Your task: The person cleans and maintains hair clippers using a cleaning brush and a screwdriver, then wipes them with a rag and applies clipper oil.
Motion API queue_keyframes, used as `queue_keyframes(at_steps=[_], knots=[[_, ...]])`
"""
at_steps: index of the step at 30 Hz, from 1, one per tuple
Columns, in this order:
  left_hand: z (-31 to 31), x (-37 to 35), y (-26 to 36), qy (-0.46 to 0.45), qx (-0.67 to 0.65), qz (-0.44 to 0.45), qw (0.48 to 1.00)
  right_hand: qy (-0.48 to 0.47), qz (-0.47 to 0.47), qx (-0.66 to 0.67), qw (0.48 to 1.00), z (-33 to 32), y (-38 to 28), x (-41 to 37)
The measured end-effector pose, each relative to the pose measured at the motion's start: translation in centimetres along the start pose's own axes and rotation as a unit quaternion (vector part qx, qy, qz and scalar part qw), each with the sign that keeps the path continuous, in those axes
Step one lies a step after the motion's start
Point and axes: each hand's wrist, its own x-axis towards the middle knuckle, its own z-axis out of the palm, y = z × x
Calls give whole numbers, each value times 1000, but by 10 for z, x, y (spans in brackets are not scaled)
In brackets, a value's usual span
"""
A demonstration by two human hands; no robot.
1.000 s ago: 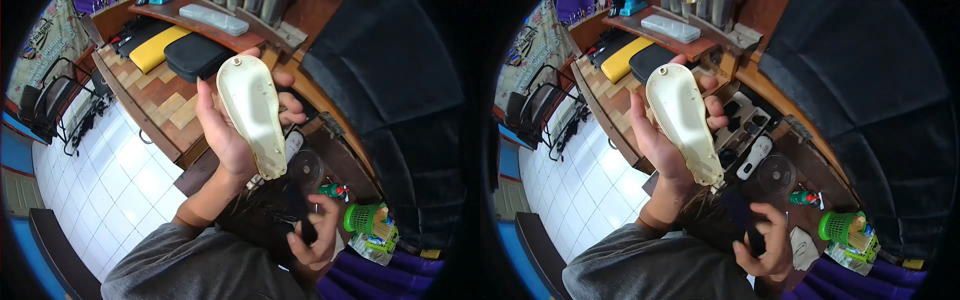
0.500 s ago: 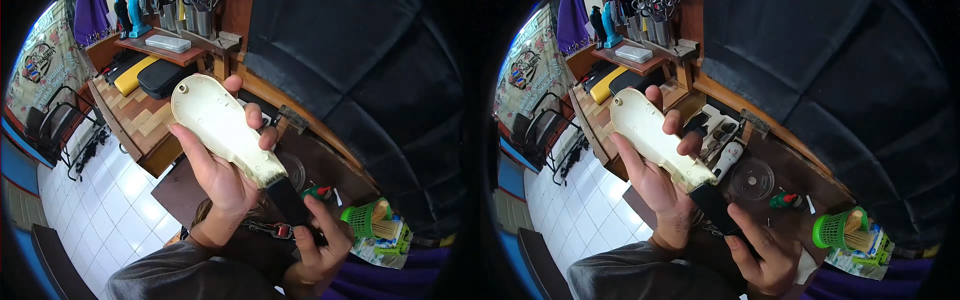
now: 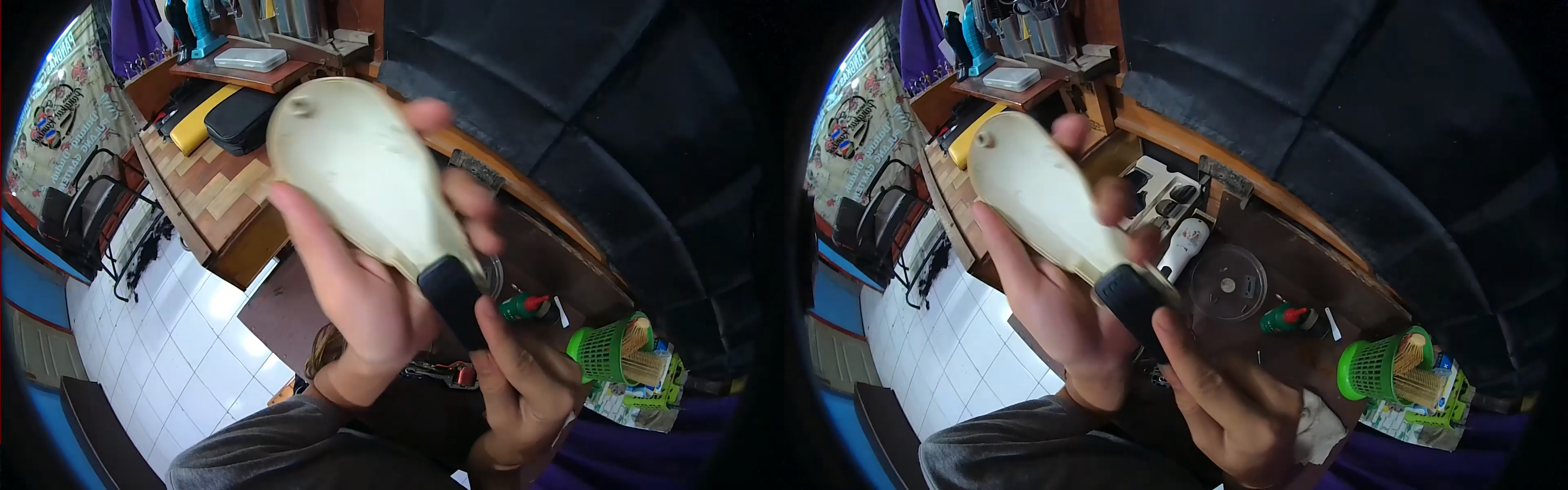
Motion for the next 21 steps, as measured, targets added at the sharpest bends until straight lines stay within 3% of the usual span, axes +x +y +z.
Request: queue_keyframes(at_steps=[2, 4, 6, 8, 10, 11, 12, 14, 15, 18, 21], knots=[[8, -10, -3, -21, 42, -99, 994, 48, -117, 28, 992, 10, 10, 8], [11, -10, -7, -4, -66, -100, 993, 67, -121, 13, 990, 10, 5, 3], [8, -5, -1, 52, -97, -68, 992, 13, -5, 20, 1000, 0, -6, -3], [2, 0, 3, 12, -111, -40, 993, 0, -20, 19, 1000, -5, -2, -5], [-7, 2, 9, -33, -95, -74, 992, -15, -34, 21, 999, -10, -7, -5], [-21, 6, 7, -139, -104, -73, 982, -60, 15, -9, 998, -15, -16, -3], [-15, 6, 8, -140, -102, -71, 982, -103, 64, -39, 992, -17, -21, -3], [5, 4, 6, -35, -111, -73, 990, -57, 69, -15, 996, -8, -20, -5], [7, 3, 4, -26, -115, -86, 989, -11, 75, 9, 997, -4, -17, -7], [6, 3, -6, -46, -59, -65, 995, -26, 12, 38, 999, -9, -6, -4], [1, 6, -8, -85, -12, -49, 995, -72, 48, 73, 994, -16, -7, -6]])
